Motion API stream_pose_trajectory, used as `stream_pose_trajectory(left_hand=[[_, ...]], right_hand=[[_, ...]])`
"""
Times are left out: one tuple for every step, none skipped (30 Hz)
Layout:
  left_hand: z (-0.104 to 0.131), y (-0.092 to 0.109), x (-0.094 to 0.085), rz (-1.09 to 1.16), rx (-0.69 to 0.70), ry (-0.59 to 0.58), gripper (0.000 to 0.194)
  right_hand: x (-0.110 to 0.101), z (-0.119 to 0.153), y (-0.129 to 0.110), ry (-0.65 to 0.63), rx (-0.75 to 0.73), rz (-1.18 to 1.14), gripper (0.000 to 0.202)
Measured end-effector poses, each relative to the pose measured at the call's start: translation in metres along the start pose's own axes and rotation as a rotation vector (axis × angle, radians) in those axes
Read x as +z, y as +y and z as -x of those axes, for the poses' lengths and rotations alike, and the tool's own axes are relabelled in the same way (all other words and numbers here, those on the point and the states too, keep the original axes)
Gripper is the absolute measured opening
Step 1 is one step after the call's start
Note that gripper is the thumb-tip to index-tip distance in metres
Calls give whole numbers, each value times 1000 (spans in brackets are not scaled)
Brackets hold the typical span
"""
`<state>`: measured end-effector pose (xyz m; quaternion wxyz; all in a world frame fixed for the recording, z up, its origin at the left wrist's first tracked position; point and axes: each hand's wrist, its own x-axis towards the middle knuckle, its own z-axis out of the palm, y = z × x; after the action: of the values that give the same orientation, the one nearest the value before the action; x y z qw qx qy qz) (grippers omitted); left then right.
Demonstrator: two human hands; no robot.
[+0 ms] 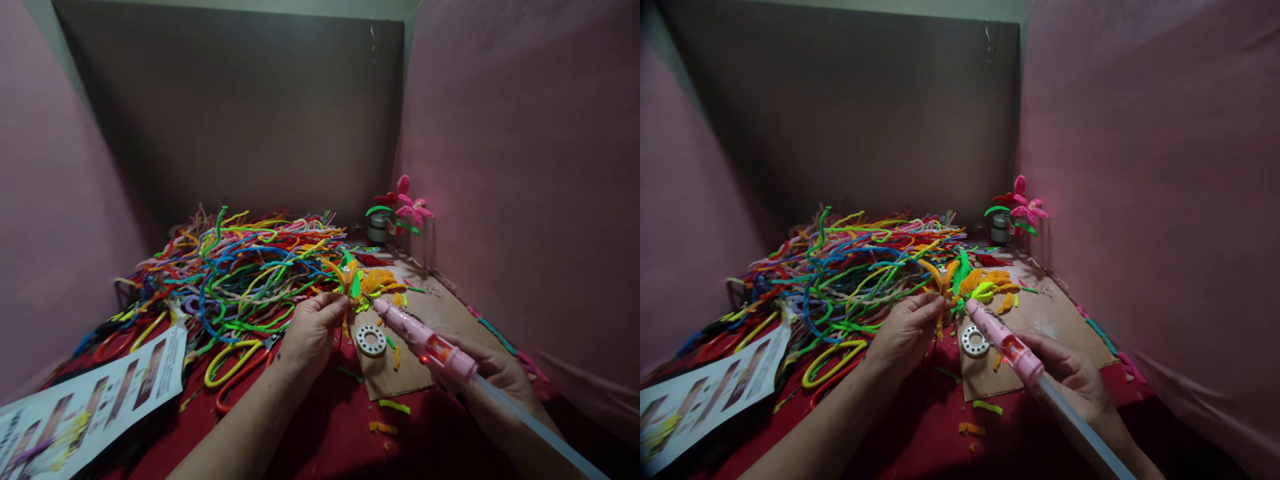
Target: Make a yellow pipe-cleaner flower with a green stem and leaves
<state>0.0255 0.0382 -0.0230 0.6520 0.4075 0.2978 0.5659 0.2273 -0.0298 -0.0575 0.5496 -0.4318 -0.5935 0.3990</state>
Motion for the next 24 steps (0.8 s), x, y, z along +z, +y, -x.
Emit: stream_pose_trajectory(left_hand=[[0, 0, 0, 0, 0, 2, 8], [0, 0, 0, 0, 1, 2, 8], [-1, 0, 0, 0, 0, 3, 7], [-1, 0, 0, 1, 0, 4, 7], [-1, 0, 0, 4, 1, 7, 7], [-1, 0, 0, 9, 2, 11, 7], [-1, 0, 0, 12, 3, 14, 7], [-1, 0, 0, 14, 1, 16, 7], [-1, 0, 0, 16, 0, 15, 7], [-1, 0, 0, 18, -2, 12, 6], [-1, -1, 0, 21, -5, 9, 6], [-1, -1, -1, 23, -8, 6, 6], [-1, -1, -1, 25, -11, 4, 6], [-1, -1, -1, 28, -14, 5, 6], [-1, -1, -1, 30, -18, 5, 7], [-2, -1, -1, 33, -22, 6, 7], [-2, -2, -1, 36, -24, 9, 7], [-2, -2, -1, 39, -25, 12, 7], [-2, -2, 0, 41, -26, 17, 7], [-2, -1, 0, 41, -26, 22, 8], [-2, -1, 0, 38, -26, 27, 8], [-2, -1, 1, 34, -26, 29, 9], [-2, -1, 1, 29, -24, 25, 9], [-1, -1, 1, 25, -23, 20, 9]], right_hand=[[0, 0, -1, -5, 12, -28, 42], [-1, 0, -2, -7, 29, -56, 41], [-1, 1, -3, -5, 47, -76, 39], [-1, 1, -5, 0, 62, -83, 38], [-1, 1, -6, 7, 73, -85, 36], [-1, 1, -7, 11, 78, -87, 35], [-1, 1, -8, 12, 78, -91, 34], [-2, 0, -8, 9, 75, -96, 34], [-2, 0, -7, 4, 69, -99, 34], [-2, 0, -6, -1, 64, -98, 35], [-3, 0, -4, 0, 57, -92, 35], [-3, 0, -1, 3, 54, -81, 36], [-4, 1, 1, 11, 53, -66, 37], [-5, 1, 3, 20, 51, -53, 38], [-5, 2, 5, 30, 50, -45, 39], [-6, 3, 6, 34, 50, -41, 40], [-6, 3, 7, 34, 51, -39, 39], [-6, 4, 7, 32, 51, -39, 39], [-6, 4, 6, 32, 51, -43, 38], [-5, 4, 6, 31, 53, -50, 38], [-5, 4, 5, 37, 55, -59, 38], [-4, 4, 5, 47, 57, -68, 38], [-4, 4, 6, 64, 60, -76, 39], [-4, 3, 7, 78, 66, -78, 38]])
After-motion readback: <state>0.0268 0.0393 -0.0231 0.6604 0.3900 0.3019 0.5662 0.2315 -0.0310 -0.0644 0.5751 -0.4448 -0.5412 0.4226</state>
